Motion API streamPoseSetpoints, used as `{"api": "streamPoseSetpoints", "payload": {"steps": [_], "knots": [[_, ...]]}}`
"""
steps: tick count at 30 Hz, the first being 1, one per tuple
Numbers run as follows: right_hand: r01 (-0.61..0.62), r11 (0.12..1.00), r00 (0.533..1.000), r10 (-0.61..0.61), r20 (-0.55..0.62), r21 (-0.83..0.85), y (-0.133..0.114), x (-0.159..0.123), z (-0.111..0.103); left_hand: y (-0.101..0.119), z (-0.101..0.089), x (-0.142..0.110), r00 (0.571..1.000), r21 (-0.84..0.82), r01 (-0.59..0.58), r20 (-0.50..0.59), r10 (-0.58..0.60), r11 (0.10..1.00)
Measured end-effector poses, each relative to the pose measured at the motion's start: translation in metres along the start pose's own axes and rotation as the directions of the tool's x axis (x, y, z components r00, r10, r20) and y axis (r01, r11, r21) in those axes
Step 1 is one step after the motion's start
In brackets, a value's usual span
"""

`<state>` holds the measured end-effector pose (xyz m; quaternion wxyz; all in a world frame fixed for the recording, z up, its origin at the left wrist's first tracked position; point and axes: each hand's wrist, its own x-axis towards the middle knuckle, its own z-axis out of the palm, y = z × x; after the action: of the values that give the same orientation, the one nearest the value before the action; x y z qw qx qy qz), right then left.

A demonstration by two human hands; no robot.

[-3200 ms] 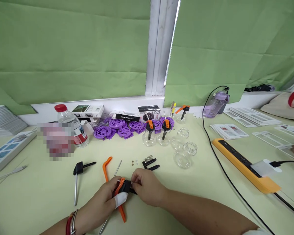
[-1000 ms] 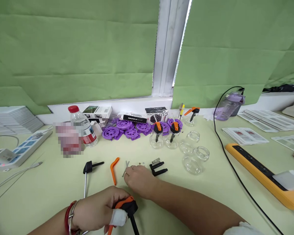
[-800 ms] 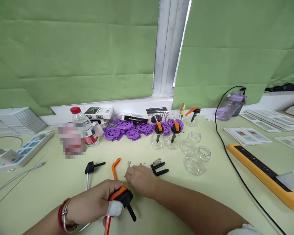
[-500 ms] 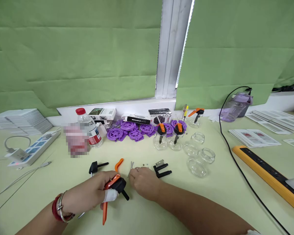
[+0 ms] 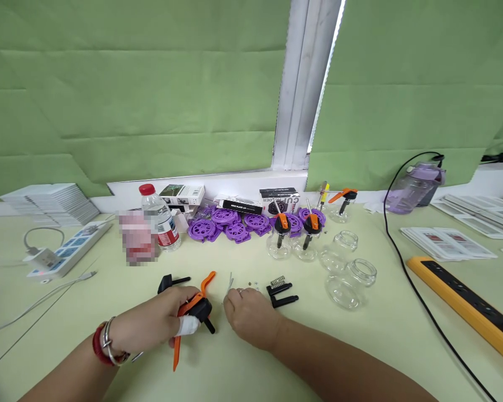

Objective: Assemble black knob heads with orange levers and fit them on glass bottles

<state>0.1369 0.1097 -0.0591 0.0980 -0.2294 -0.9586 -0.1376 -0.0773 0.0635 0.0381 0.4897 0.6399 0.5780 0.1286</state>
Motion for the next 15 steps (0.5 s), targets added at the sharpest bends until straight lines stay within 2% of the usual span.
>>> {"api": "streamPoseSetpoints", "payload": {"steps": [3,7,15], "knots": [[-0.011,1.0,0.998,0.01,0.055,0.013,-0.002,0.001,0.004,0.002,0.0,-0.001,0.999,0.062,0.014,0.046,-0.016,0.998],[0.009,0.998,0.994,-0.015,0.111,0.056,-0.002,0.001,0.01,0.003,-0.001,-0.003,0.998,0.055,0.026,0.051,-0.028,0.998],[-0.037,0.994,0.991,0.024,0.13,0.1,0.0,0.003,0.012,0.004,-0.002,-0.002,0.998,0.103,0.037,0.055,-0.043,0.994]]}}
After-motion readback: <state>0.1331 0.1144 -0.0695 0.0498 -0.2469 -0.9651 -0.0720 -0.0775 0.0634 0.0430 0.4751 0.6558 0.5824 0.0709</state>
